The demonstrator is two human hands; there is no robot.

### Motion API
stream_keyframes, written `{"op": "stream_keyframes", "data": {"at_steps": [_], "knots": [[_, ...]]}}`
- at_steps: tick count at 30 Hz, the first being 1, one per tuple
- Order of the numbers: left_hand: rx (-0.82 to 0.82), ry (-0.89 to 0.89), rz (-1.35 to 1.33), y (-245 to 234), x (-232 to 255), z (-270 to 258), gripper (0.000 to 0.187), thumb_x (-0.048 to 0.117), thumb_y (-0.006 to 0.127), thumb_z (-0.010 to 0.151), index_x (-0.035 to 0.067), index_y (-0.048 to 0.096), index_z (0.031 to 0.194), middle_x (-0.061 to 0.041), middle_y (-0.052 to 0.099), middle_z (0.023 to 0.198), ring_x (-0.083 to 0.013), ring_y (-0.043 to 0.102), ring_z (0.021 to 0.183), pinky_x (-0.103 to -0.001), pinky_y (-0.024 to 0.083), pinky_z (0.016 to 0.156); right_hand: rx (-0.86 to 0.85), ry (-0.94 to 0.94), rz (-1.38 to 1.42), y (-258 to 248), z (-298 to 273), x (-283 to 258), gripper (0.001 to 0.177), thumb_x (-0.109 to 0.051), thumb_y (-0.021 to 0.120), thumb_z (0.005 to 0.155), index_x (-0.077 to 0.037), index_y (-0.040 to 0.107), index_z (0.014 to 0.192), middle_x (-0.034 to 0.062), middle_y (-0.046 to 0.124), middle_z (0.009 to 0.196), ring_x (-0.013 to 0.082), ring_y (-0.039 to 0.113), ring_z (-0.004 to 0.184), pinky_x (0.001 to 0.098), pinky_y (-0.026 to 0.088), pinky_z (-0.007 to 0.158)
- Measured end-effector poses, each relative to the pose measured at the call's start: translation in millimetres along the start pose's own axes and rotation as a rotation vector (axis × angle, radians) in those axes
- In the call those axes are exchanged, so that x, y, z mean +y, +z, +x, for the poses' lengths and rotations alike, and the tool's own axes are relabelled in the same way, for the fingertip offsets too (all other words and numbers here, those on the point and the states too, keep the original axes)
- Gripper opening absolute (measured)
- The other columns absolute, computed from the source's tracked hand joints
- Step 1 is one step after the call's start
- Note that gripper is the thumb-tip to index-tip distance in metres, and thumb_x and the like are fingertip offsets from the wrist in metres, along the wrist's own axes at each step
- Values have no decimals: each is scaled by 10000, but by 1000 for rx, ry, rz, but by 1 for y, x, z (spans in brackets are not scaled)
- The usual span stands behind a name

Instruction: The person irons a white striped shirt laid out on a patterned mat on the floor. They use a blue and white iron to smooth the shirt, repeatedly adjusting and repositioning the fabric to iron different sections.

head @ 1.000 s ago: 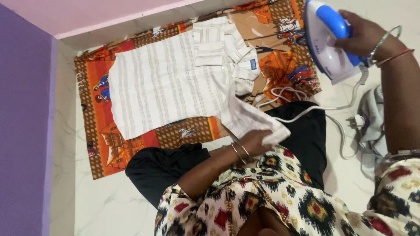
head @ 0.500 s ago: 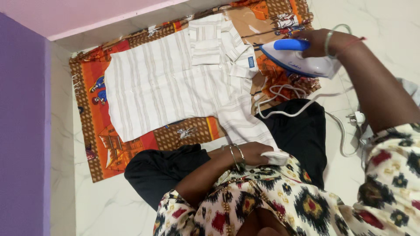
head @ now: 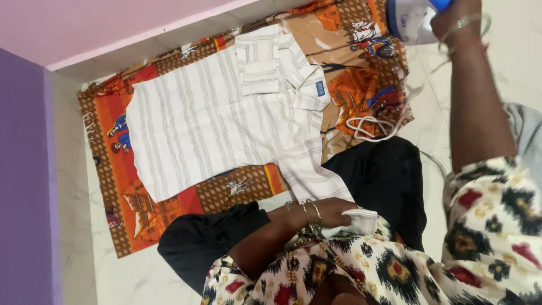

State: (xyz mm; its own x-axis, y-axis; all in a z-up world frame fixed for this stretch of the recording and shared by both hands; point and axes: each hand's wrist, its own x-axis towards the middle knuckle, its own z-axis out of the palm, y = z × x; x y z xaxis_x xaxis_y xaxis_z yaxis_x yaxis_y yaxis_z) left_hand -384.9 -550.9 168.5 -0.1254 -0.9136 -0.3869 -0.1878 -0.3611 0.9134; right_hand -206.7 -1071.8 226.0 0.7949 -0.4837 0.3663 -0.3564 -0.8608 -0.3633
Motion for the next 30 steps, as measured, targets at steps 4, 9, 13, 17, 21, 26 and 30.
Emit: {"op": "stream_keyframes", "data": {"at_steps": [4,9,13,17,21,26,30], "knots": [[-69,-35,34,-23,-13,2,351,249,660,945,65,650,1244,-157,733,1134,-271,687,1026,-426,549,912,350,41,479,17,-65,-5,461,143,862,717,-17,636,1085,97,719,1075,239,687,950,372,594,836],[219,-94,134,-100,-10,-4,345,259,638,974,89,632,1275,-171,713,1190,-287,689,1050,-442,557,929,308,404,793,33,-141,-24,377,96,767,778,-32,597,1089,35,699,1038,161,669,914,313,562,794],[200,-203,259,-167,0,-35,337,246,625,964,92,646,1264,-139,727,1213,-273,687,1095,-433,525,1001,333,270,669,55,-162,-28,414,100,818,793,1,595,1127,66,678,1068,158,660,985,300,559,891],[439,-165,563,-290,0,-95,492,287,693,915,114,636,1372,-159,718,1308,-347,672,1200,-411,519,1058,300,326,745,70,-167,-25,439,86,801,798,-13,605,1178,42,692,1089,145,676,1006,288,560,910],[713,-356,837,-431,-9,-125,539,334,745,901,82,630,1364,-229,674,1275,-393,620,1189,-462,472,1037,281,281,668,77,-165,-32,441,88,818,810,-6,606,1185,50,684,1086,145,667,992,294,554,902],[1683,-188,692,-487,-73,-124,497,259,781,800,86,646,1246,-172,685,1273,-370,633,1169,-453,501,1000,249,183,582,77,-165,-43,433,97,783,814,-18,619,1197,64,680,1109,145,653,1001,294,542,903],[1427,-431,535,-431,-149,-92,465,284,762,874,94,628,1277,-192,653,1253,-395,610,1146,-479,495,996,174,189,446,69,-162,-57,344,50,759,872,-44,675,1193,110,704,1119,231,674,999,335,555,897]]}}
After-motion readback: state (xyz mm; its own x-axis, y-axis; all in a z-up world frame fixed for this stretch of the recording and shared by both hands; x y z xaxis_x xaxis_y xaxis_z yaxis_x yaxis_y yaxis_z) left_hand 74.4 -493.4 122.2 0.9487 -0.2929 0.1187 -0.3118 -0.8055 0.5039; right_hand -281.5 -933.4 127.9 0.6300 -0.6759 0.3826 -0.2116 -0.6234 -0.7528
